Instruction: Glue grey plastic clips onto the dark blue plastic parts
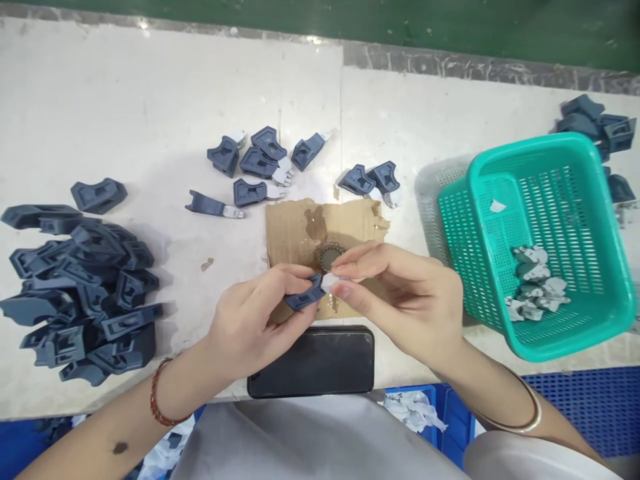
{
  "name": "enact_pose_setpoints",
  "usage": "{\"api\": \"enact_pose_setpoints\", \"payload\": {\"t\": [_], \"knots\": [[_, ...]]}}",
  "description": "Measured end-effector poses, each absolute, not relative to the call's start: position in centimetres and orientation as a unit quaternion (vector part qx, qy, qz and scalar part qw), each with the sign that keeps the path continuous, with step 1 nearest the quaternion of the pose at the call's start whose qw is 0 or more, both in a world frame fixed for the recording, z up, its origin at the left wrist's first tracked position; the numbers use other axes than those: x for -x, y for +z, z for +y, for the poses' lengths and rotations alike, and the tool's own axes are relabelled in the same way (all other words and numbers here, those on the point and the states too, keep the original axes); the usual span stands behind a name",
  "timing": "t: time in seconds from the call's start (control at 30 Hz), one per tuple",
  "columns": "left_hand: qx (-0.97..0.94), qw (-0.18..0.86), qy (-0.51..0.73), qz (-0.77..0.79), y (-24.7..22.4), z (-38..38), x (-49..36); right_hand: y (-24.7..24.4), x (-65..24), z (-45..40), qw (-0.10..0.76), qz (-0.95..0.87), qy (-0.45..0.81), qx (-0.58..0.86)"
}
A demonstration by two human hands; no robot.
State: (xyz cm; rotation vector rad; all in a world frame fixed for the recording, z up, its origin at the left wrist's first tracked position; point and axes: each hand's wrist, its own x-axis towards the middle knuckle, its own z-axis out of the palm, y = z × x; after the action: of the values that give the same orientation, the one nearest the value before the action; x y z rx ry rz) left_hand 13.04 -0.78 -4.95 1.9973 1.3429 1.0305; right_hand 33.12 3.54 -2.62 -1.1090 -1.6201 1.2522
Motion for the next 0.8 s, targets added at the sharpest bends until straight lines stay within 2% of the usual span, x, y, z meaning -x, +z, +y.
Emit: {"api": "enact_pose_setpoints", "payload": {"t": [0.23, 0.47, 0.57, 0.8], "knots": [[-0.711, 0.286, 0.380, 0.517, -5.4, -1.0, -13.1, -2.6, -32.6, 3.4, 0.385, -0.626, 0.500, 0.459], [-0.585, 0.464, 0.418, 0.518, -4.8, 0.1, -13.4, -2.3, -33.4, 4.0, 0.374, -0.615, 0.516, 0.464], [-0.558, 0.505, 0.425, 0.503, -4.8, 0.4, -13.2, -1.9, -33.9, 4.1, 0.341, -0.646, 0.508, 0.457], [-0.637, 0.399, 0.460, 0.472, -5.2, 0.4, -13.1, -1.7, -34.6, 4.5, 0.291, -0.727, 0.459, 0.420]]}}
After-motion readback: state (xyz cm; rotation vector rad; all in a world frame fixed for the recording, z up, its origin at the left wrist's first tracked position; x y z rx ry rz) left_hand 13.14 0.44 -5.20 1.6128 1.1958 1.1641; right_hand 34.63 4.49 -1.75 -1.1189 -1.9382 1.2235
